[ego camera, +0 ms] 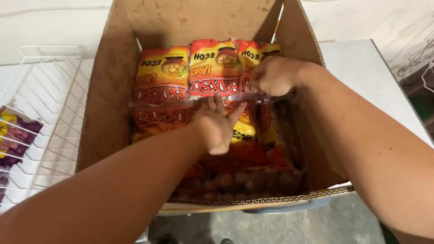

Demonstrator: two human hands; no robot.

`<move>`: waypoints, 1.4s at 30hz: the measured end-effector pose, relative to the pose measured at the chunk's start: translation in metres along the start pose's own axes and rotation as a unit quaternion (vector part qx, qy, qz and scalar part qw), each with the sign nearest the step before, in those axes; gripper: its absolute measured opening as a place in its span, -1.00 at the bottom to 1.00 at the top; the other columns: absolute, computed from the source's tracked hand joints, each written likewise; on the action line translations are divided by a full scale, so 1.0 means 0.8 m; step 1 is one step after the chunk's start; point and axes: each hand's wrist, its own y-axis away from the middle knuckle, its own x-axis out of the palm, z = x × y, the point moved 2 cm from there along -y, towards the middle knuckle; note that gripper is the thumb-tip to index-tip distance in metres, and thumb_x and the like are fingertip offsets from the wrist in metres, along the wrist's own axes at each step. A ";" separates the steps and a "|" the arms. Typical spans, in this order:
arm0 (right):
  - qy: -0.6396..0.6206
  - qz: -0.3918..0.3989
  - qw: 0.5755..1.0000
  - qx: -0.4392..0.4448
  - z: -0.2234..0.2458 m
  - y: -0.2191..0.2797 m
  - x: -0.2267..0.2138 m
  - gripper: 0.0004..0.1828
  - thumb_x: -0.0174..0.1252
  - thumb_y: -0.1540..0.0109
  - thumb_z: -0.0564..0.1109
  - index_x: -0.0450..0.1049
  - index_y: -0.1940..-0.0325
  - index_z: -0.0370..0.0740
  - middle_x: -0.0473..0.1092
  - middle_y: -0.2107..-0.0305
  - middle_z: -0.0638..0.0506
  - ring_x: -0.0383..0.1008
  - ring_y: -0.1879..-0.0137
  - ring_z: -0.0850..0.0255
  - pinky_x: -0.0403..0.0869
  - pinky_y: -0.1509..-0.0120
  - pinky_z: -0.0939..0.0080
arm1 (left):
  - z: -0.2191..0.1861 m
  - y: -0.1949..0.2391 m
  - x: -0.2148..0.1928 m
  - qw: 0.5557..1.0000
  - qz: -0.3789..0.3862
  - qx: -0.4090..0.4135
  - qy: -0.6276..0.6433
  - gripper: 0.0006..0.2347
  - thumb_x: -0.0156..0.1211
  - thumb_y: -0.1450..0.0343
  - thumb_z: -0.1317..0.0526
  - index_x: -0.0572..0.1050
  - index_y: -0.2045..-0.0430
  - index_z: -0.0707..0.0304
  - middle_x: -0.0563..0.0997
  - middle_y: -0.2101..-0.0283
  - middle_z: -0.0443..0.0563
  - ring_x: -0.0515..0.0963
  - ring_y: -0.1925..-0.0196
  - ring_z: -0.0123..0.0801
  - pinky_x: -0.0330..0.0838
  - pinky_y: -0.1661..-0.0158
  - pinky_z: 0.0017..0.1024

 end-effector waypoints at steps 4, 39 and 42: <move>0.014 0.011 1.000 0.001 -0.002 -0.008 0.004 -0.63 0.11 -0.27 0.12 0.64 -0.04 -0.04 0.61 0.13 -0.06 0.57 0.01 0.08 0.48 -0.13 0.07 | -0.013 -0.020 0.013 0.999 -0.010 -0.022 0.033 -0.14 0.01 -0.43 0.03 -0.44 -0.58 -0.12 -0.31 -0.59 0.43 -0.18 -0.57 0.34 -0.14 -0.42 0.06; -0.045 -0.305 0.883 -0.354 0.475 -0.037 0.030 -0.61 0.21 -0.22 -0.07 0.51 -0.13 -0.14 0.38 -0.07 -0.17 0.40 -0.22 -0.14 0.40 -0.28 -0.03 | 0.375 0.257 0.134 0.778 -0.476 -0.294 0.287 -0.76 0.30 -0.30 0.07 0.65 0.28 0.16 0.63 0.13 0.09 0.61 0.05 -0.06 0.39 -0.01 -0.08; -0.040 -0.239 0.902 -0.357 0.544 -0.051 0.048 -0.58 0.19 -0.22 -0.01 0.48 -0.14 -0.13 0.33 -0.16 -0.12 0.39 -0.23 -0.09 0.42 -0.27 -0.01 | 0.422 0.291 0.186 0.778 -0.413 -0.370 0.295 -0.74 0.26 -0.37 -0.01 0.66 0.26 0.12 0.64 0.12 0.07 0.61 0.03 -0.07 0.41 -0.02 -0.09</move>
